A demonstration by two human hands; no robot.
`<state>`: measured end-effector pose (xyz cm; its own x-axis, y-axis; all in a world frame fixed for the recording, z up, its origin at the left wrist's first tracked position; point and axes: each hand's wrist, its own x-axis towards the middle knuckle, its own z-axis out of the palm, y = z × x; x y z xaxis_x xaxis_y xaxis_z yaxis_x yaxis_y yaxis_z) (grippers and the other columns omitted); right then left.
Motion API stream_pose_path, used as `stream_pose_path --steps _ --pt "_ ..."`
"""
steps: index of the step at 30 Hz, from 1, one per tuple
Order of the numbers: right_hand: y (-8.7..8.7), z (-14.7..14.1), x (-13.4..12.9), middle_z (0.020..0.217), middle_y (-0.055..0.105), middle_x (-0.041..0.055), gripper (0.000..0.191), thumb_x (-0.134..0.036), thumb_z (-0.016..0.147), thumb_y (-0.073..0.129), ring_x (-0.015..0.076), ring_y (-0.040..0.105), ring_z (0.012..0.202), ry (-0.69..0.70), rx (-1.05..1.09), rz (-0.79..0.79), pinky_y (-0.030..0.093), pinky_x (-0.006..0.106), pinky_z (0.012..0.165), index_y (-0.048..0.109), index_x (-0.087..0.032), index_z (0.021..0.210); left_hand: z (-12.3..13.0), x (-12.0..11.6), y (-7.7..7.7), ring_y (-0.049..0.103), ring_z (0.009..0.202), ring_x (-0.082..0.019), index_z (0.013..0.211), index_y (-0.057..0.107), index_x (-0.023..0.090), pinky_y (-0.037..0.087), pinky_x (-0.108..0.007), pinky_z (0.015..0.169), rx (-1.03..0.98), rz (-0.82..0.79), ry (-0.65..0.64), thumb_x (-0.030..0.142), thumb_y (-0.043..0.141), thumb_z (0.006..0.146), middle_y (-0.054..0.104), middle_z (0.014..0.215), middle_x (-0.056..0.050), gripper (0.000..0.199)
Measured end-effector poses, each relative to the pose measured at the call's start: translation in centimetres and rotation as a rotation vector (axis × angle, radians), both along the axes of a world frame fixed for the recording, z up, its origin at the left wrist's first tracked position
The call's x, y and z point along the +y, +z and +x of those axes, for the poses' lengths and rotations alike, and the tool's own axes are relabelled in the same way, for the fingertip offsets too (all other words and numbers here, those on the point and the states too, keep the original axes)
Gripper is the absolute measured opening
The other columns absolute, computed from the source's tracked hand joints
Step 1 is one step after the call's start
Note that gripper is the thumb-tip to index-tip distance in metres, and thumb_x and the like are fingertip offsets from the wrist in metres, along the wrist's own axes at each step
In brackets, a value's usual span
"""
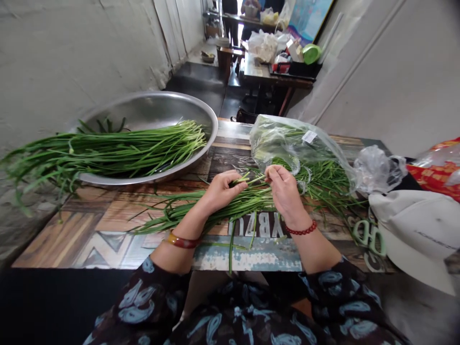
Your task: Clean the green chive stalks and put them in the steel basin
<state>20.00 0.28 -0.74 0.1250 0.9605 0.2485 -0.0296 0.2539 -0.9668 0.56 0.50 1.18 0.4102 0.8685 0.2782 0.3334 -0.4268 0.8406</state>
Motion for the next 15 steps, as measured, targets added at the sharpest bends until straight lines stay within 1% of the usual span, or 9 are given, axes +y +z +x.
stream_pose_path --steps 2,3,5,6,8,9,11,13,15 --pt "0.8 0.7 -0.1 0.081 0.062 0.0006 0.019 -0.035 0.092 0.056 0.0154 0.057 0.079 -0.049 -0.248 0.171 0.046 0.031 0.078 0.064 -0.022 0.081 -0.1 0.0 0.0 0.050 0.070 -0.013 0.066 0.062 0.013 0.037 -0.024 0.067 0.011 -0.012 0.000 0.030 0.057 0.089 0.053 0.068 0.000 0.029" --pt "1.2 1.0 -0.1 0.084 0.064 0.0019 0.019 -0.034 0.093 0.056 0.0169 0.059 0.084 -0.049 -0.383 0.265 0.046 0.033 0.083 0.066 -0.022 0.082 -0.1 0.1 0.0 0.051 0.070 -0.013 0.067 0.063 0.013 0.037 -0.024 0.067 0.015 -0.020 -0.003 0.031 0.056 0.089 0.054 0.069 0.000 0.029" --pt "1.6 1.2 -0.2 0.093 0.068 0.0044 0.014 -0.032 0.092 0.059 0.0202 0.061 0.094 -0.003 -0.612 0.416 0.044 0.038 0.090 0.069 -0.023 0.089 -0.2 0.0 0.1 0.051 0.071 -0.013 0.068 0.063 0.013 0.037 -0.025 0.066 0.015 -0.031 -0.012 0.032 0.056 0.089 0.054 0.069 0.000 0.029" --pt "1.6 1.2 -0.2 0.095 0.070 0.0050 0.011 -0.031 0.091 0.061 0.0213 0.062 0.096 0.027 -0.687 0.462 0.043 0.040 0.092 0.069 -0.024 0.091 -0.2 0.0 0.1 0.050 0.071 -0.013 0.067 0.063 0.013 0.037 -0.025 0.066 0.009 -0.037 -0.016 0.033 0.056 0.088 0.054 0.069 0.000 0.030" --pt "1.4 0.9 -0.2 0.090 0.071 0.0043 0.007 -0.029 0.089 0.065 0.0214 0.063 0.092 0.065 -0.753 0.499 0.043 0.040 0.089 0.069 -0.024 0.089 -0.1 -0.1 0.3 0.049 0.070 -0.013 0.065 0.062 0.013 0.037 -0.025 0.067 -0.013 -0.060 -0.019 0.035 0.057 0.088 0.053 0.068 0.000 0.031" --pt "1.2 0.7 -0.2 0.086 0.071 0.0034 0.007 -0.028 0.088 0.066 0.0205 0.062 0.087 0.074 -0.741 0.495 0.043 0.039 0.087 0.068 -0.023 0.084 -0.1 -0.1 0.4 0.048 0.069 -0.013 0.065 0.061 0.013 0.038 -0.025 0.067 -0.027 -0.078 -0.018 0.035 0.058 0.087 0.053 0.068 0.001 0.031" --pt "0.8 0.2 -0.2 0.079 0.069 0.0020 0.013 -0.026 0.089 0.064 0.0182 0.062 0.081 0.082 -0.627 0.450 0.044 0.036 0.083 0.066 -0.023 0.077 -0.1 -0.2 0.6 0.048 0.069 -0.012 0.064 0.061 0.013 0.038 -0.024 0.067 -0.054 -0.124 -0.012 0.037 0.059 0.086 0.053 0.067 0.001 0.033" --pt "0.3 -0.3 -0.3 0.080 0.066 0.0015 0.013 -0.026 0.088 0.064 0.0164 0.060 0.078 0.106 -0.450 0.340 0.045 0.033 0.077 0.065 -0.022 0.076 -0.1 -0.3 0.8 0.048 0.068 -0.012 0.065 0.062 0.013 0.039 -0.024 0.067 -0.080 -0.167 -0.008 0.039 0.061 0.085 0.054 0.068 0.001 0.033" --pt "-0.1 -0.9 -0.5 0.081 0.064 0.0007 0.011 -0.028 0.087 0.064 0.0149 0.058 0.077 0.145 -0.261 0.187 0.045 0.029 0.073 0.066 -0.022 0.078 -0.1 -0.4 0.8 0.048 0.068 -0.012 0.066 0.063 0.013 0.039 -0.024 0.067 -0.100 -0.194 -0.008 0.041 0.062 0.084 0.055 0.069 0.000 0.033"
